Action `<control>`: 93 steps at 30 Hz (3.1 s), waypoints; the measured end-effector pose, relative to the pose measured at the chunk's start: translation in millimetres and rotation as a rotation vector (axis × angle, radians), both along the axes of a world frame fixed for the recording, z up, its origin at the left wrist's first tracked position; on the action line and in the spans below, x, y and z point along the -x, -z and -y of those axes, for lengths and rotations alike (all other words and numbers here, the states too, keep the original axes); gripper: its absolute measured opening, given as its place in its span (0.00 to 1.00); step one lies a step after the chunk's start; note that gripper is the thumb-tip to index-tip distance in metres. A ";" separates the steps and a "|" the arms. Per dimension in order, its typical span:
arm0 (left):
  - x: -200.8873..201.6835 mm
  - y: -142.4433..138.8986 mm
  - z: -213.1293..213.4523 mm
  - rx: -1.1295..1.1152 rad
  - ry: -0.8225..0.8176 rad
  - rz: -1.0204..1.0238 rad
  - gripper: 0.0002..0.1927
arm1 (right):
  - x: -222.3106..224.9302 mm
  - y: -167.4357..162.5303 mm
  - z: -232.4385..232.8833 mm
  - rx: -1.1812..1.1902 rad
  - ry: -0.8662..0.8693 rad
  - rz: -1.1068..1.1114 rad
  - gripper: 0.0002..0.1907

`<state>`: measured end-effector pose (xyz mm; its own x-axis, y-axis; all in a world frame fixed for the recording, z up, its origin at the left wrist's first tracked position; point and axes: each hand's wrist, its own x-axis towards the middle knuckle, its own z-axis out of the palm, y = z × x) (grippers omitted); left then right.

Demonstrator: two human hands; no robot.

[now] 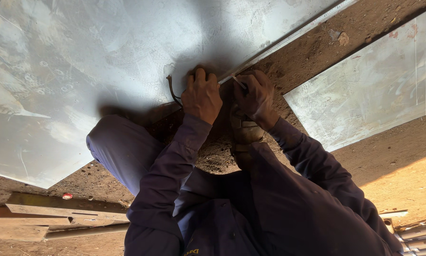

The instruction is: The person kneels on the ground beside flat metal sheets laid on the floor, positions a long straightedge ruler across a sheet, and uses a marker to scribe straight lines along it, repositioning the ruler to mark additional lines.

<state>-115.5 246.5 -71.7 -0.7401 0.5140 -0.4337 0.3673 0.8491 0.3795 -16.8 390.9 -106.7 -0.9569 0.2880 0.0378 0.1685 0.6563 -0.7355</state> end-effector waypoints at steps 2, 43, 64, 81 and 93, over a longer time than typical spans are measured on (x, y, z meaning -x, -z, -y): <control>0.1 0.4 0.2 -0.006 -0.004 -0.005 0.10 | 1.2 -0.3 -0.3 0.004 -0.006 -0.005 0.09; -13.0 9.3 2.7 0.000 0.002 -0.041 0.07 | -33.3 -20.2 14.4 0.113 -0.142 0.054 0.07; -28.6 -7.7 274.2 0.173 0.096 0.010 0.11 | -71.5 -71.2 103.0 0.250 -0.284 0.208 0.07; -32.1 -8.9 355.1 0.129 0.091 -0.082 0.08 | -21.9 -39.2 208.6 0.074 -0.349 0.081 0.04; -29.2 -8.0 366.2 0.068 0.040 -0.211 0.11 | -4.4 -28.6 261.4 0.138 -0.502 0.034 0.06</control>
